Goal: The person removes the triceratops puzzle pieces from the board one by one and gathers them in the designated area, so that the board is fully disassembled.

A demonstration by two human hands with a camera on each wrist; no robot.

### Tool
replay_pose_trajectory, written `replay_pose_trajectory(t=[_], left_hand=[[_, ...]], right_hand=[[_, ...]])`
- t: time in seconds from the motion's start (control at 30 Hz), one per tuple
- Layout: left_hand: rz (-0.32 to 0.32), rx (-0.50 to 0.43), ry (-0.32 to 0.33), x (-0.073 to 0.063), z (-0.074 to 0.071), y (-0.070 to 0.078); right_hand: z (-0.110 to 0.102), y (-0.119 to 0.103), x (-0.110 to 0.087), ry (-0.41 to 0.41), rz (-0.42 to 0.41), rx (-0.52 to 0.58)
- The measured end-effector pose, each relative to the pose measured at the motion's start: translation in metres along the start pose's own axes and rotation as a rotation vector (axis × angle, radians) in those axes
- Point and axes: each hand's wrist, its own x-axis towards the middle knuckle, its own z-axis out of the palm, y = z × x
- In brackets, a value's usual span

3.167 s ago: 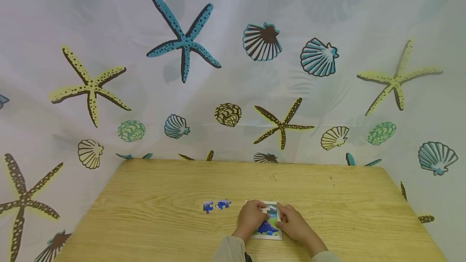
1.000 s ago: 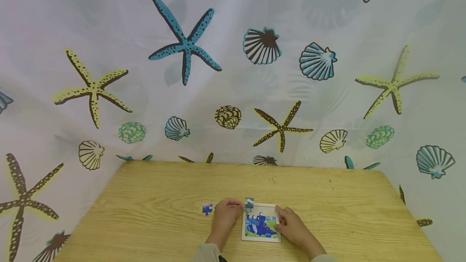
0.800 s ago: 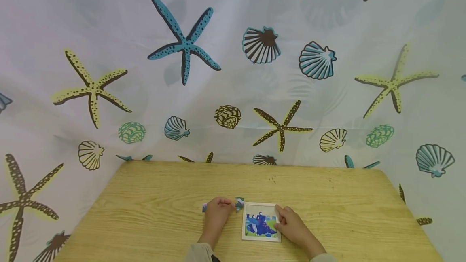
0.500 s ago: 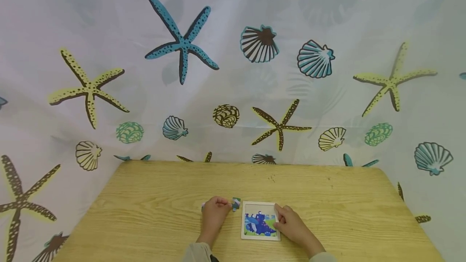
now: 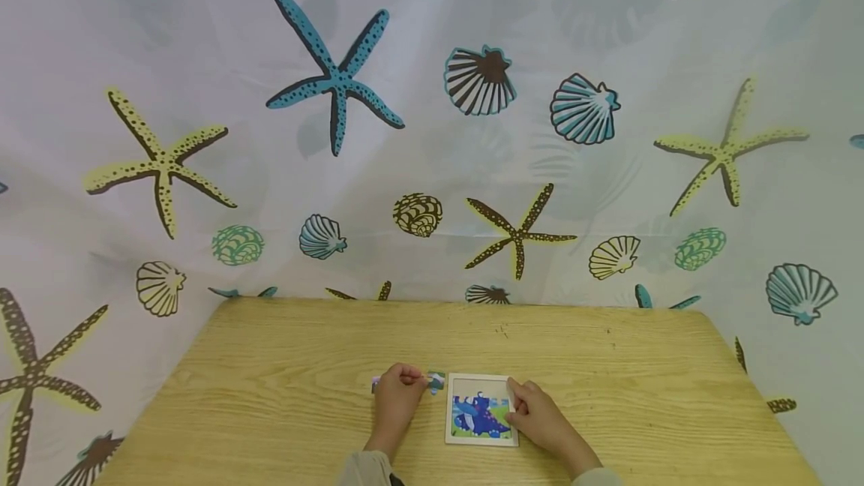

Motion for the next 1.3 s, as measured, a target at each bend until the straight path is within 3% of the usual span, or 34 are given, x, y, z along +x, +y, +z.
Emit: replay_pose_trajectory(t=[0.27, 0.37, 0.67, 0.77, 0.9, 0.97, 1.07, 1.3], left_hand=[[0.011, 0.026, -0.033, -0.004, 0.000, 0.001], [0.020, 0.014, -0.076, -0.007, 0.001, 0.004], [0.081, -0.139, -0.318, -0.012, 0.006, 0.004], [0.143, -0.156, -0.401, -0.014, 0.006, 0.003], [0.155, -0.144, -0.492, -0.016, 0.008, 0.002], [0.122, -0.129, -0.515, -0.017, 0.009, 0.002], [0.122, -0.101, -0.521, -0.018, 0.011, 0.003], [0.192, 0.002, -0.491, -0.021, 0.014, 0.003]], right_hand=[[0.000, 0.000, 0.000, 0.009, -0.013, 0.004], [0.000, 0.000, 0.000, 0.009, -0.015, 0.003], [0.001, 0.002, 0.000, -0.002, -0.003, 0.003], [0.001, 0.001, 0.000, -0.004, -0.002, -0.001], [0.000, 0.000, 0.000, -0.007, 0.002, -0.001], [-0.001, 0.000, -0.001, -0.007, 0.006, 0.004], [-0.001, 0.000, 0.000, -0.008, 0.014, 0.011], [0.000, 0.002, 0.000, -0.010, 0.009, 0.013]])
